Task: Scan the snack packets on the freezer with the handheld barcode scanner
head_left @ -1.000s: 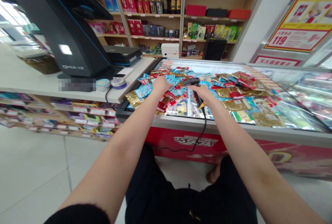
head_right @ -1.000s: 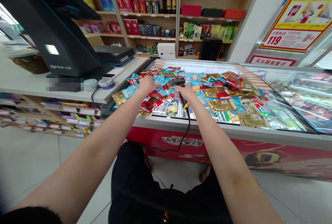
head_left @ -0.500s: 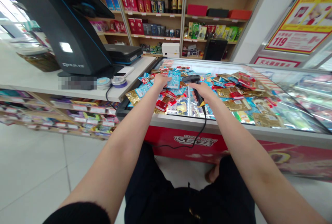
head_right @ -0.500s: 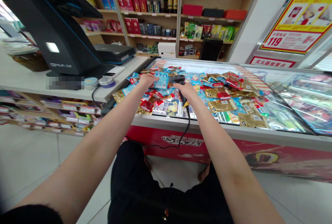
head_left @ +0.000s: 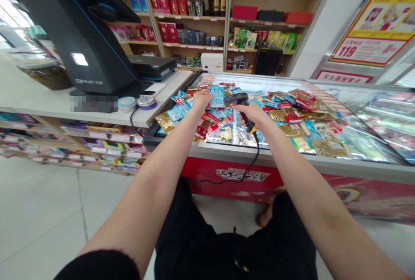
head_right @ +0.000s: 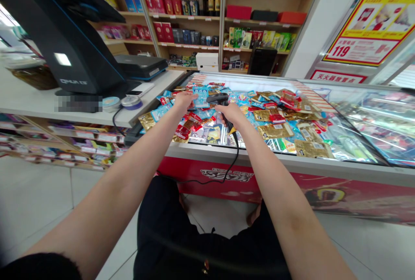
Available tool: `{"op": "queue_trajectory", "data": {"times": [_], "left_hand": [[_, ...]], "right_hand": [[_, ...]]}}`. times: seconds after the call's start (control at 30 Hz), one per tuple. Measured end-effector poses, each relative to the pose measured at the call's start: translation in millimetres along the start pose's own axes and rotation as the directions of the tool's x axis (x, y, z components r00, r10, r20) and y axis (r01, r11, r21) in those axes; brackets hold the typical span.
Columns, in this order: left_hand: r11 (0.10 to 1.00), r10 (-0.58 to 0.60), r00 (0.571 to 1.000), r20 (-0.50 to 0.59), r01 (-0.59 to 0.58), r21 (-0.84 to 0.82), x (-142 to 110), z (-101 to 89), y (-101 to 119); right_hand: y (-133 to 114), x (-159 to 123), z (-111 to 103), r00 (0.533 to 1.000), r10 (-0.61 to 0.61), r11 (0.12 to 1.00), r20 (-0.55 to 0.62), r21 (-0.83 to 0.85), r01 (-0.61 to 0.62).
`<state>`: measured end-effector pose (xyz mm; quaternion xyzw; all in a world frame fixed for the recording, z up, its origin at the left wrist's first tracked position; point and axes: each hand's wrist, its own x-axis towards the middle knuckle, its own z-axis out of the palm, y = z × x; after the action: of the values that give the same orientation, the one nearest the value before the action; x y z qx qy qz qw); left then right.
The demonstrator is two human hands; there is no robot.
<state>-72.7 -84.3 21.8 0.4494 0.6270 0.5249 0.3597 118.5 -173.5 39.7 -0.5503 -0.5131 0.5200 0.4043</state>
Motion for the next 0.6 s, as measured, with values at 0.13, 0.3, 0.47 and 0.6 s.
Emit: {"op": "queue_trajectory", "data": {"times": [0.13,0.3,0.47,0.6], "left_hand": [[0.999,-0.023,1.000,-0.003,0.023,-0.027,-0.5,1.8,0.9],[0.997,-0.046,0.999,-0.001,0.046,-0.068,0.1,4.2,2.0],[0.996,-0.044,0.999,-0.002,0.044,-0.074,1.8,6.8,1.5],[0.997,-0.034,0.999,-0.003,0.033,-0.064,0.6,10.5,2.2]], "right_hand": [[-0.3,-0.4,-1.6,1.000,0.003,1.000,0.003,0.003,-0.003],[-0.3,-2.4,-2.8,1.000,0.000,1.000,-0.001,0.004,0.000],[-0.9,-5.2,-5.4,1.000,0.001,1.000,0.002,-0.006,-0.001],[0.1,-5.9,-9.0,1.000,-0.002,1.000,0.007,0.008,0.002]]}}
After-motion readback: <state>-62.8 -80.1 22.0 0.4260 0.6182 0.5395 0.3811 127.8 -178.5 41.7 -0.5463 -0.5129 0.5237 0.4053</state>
